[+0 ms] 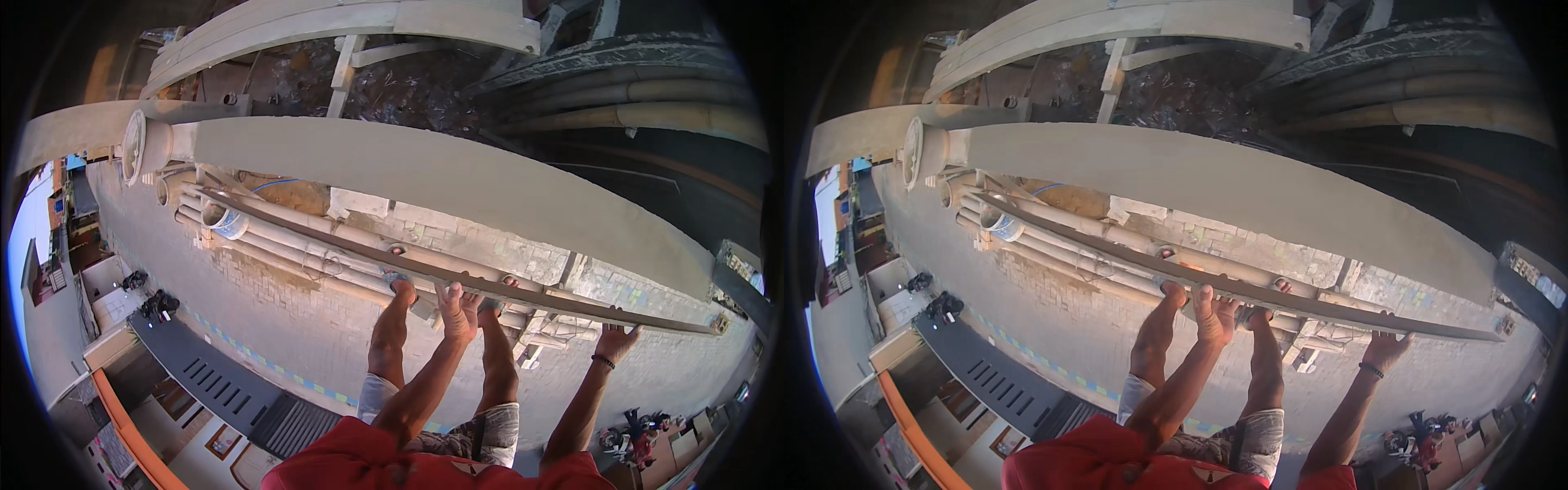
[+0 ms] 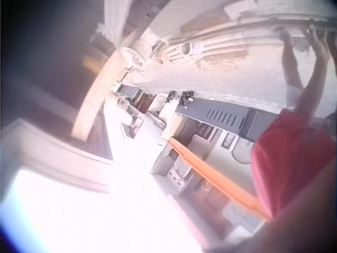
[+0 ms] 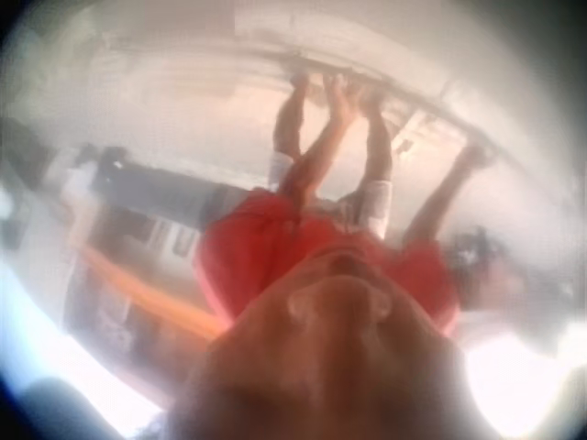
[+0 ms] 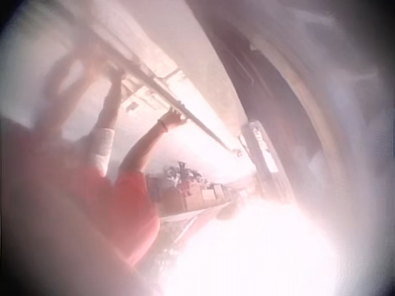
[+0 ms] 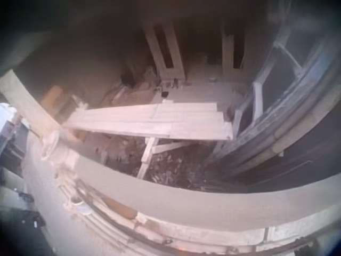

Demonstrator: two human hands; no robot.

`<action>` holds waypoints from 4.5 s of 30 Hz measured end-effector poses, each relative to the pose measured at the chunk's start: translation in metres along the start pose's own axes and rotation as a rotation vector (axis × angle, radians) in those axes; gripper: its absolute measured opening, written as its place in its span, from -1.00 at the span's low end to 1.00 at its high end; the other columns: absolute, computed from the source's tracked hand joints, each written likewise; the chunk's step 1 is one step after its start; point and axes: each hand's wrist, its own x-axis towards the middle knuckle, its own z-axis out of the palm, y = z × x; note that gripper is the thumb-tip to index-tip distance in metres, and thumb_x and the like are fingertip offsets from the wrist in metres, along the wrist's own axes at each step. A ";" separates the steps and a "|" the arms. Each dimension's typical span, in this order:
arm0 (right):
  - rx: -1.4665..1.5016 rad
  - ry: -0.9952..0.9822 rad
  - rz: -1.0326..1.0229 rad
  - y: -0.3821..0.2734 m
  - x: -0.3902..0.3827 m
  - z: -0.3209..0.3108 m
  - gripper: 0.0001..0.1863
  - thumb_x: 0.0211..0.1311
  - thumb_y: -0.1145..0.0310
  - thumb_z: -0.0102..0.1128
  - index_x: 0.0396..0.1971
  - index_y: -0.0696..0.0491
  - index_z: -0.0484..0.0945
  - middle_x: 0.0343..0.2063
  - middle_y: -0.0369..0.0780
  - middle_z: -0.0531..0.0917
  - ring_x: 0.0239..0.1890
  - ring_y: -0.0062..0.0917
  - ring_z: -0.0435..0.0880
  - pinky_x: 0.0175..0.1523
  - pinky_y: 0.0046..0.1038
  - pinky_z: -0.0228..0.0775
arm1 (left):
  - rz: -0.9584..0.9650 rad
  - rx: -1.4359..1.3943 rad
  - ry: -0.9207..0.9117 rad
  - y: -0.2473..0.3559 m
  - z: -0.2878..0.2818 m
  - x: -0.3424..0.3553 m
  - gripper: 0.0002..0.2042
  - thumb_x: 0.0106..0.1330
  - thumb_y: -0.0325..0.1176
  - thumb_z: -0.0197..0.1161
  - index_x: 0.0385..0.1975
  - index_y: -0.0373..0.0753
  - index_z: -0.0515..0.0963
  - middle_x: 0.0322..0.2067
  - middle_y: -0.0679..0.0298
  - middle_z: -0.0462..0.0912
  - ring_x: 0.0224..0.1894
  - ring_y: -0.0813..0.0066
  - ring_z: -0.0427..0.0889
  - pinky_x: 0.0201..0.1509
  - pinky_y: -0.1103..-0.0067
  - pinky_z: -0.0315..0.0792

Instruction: The person smooths a large vertical plastered panel using a rectangular trowel. They repeatedly dip the trowel into a bucket of water and wipe it on the panel's surface to achieve a smooth finish.

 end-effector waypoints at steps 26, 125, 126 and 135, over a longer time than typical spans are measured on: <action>0.462 -0.186 -0.515 -0.297 -0.163 -0.064 -0.22 0.31 -0.15 0.12 0.33 0.08 0.20 0.27 0.09 0.32 0.35 -0.02 0.27 0.46 -0.03 0.04 | -0.220 0.210 -0.623 0.053 0.239 -0.241 -0.33 0.20 -0.04 0.35 0.28 -0.10 0.26 0.20 0.09 0.40 0.34 -0.01 0.28 0.42 0.05 0.19; -1.268 0.073 0.162 -0.035 -0.033 -0.194 -0.56 0.31 0.09 0.08 -0.35 0.27 0.58 -0.62 -0.15 0.51 -0.63 -0.36 0.44 -0.69 -0.28 0.22 | -0.160 1.307 0.634 0.278 -0.174 -0.209 -0.29 0.31 -0.04 0.28 0.37 -0.26 0.22 -0.24 0.12 0.67 -0.38 0.38 0.62 -0.38 0.47 0.52; -1.311 -0.079 0.243 -0.028 -0.037 -0.196 -0.56 0.35 0.10 0.02 -0.37 0.26 0.56 -0.60 -0.15 0.48 -0.66 -0.39 0.41 -0.74 -0.32 0.18 | -0.139 1.308 0.630 0.274 -0.178 -0.209 -0.29 0.30 -0.05 0.30 0.35 -0.30 0.24 -0.27 0.13 0.66 -0.39 0.40 0.61 -0.38 0.48 0.52; -1.275 -0.487 0.193 -0.061 -0.008 -0.105 -0.69 0.36 0.13 0.09 -0.30 0.11 0.50 -0.49 -0.26 0.50 -0.51 -0.46 0.46 -0.55 -0.28 0.37 | -0.174 1.835 0.659 0.235 -0.232 -0.274 -0.62 0.20 -0.04 0.37 -0.31 -0.32 0.69 -0.29 0.04 0.72 -0.28 0.13 0.70 -0.16 0.33 0.56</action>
